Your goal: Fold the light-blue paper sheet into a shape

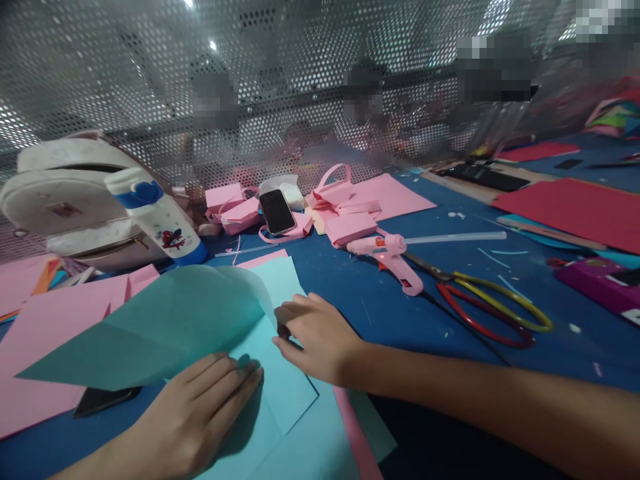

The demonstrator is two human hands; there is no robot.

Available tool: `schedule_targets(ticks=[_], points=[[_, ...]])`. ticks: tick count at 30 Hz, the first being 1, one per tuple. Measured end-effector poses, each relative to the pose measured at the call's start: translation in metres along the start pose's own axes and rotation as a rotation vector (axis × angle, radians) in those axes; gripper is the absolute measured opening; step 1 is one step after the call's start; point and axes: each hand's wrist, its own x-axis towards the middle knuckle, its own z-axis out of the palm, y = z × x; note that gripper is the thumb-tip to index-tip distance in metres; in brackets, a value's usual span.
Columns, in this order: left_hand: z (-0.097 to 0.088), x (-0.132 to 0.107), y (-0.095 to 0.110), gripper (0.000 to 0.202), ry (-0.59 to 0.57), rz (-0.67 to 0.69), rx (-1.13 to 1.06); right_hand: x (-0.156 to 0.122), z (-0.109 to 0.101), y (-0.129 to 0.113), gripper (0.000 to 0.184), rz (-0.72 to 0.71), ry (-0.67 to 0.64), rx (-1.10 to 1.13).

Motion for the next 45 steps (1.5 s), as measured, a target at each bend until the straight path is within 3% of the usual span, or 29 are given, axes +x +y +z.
schedule_targets(ticks=[6, 10, 13, 18, 24, 31, 34, 39, 45], points=[[0.001, -0.003, 0.001, 0.034, -0.048, -0.087, -0.064, 0.0, -0.001, -0.003, 0.01, -0.018, 0.026, -0.034], [0.001, -0.001, -0.001, 0.044, -0.173, -0.256, -0.179, -0.001, -0.005, -0.003, 0.001, -0.054, 0.031, -0.053], [0.003, 0.0, -0.008, 0.051, -0.24, -0.337, -0.26, -0.001, -0.011, 0.001, 0.011, -0.045, 0.008, 0.026], [0.003, -0.003, -0.03, 0.054, -0.302, -0.265, -0.33, 0.002, -0.018, 0.011, 0.02, 0.016, 0.049, 0.056], [-0.004, -0.003, -0.048, 0.058, -0.346, -0.192, -0.405, 0.003, -0.016, 0.02, 0.013, -0.133, 0.054, -0.045], [-0.006, 0.0, -0.046, 0.081, -0.32, -0.153, -0.512, 0.001, -0.011, 0.02, 0.007, -0.24, 0.11, -0.168], [-0.006, -0.002, -0.047, 0.087, -0.317, -0.145, -0.561, 0.002, -0.015, 0.022, 0.013, -0.387, 0.19, -0.346], [-0.006, -0.002, -0.048, 0.079, -0.275, -0.216, -0.71, 0.001, -0.021, 0.022, 0.024, -0.676, 0.272, -0.594], [-0.009, 0.01, -0.03, 0.041, -0.192, -0.42, -0.724, 0.001, -0.018, 0.021, 0.024, -0.671, 0.288, -0.541]])
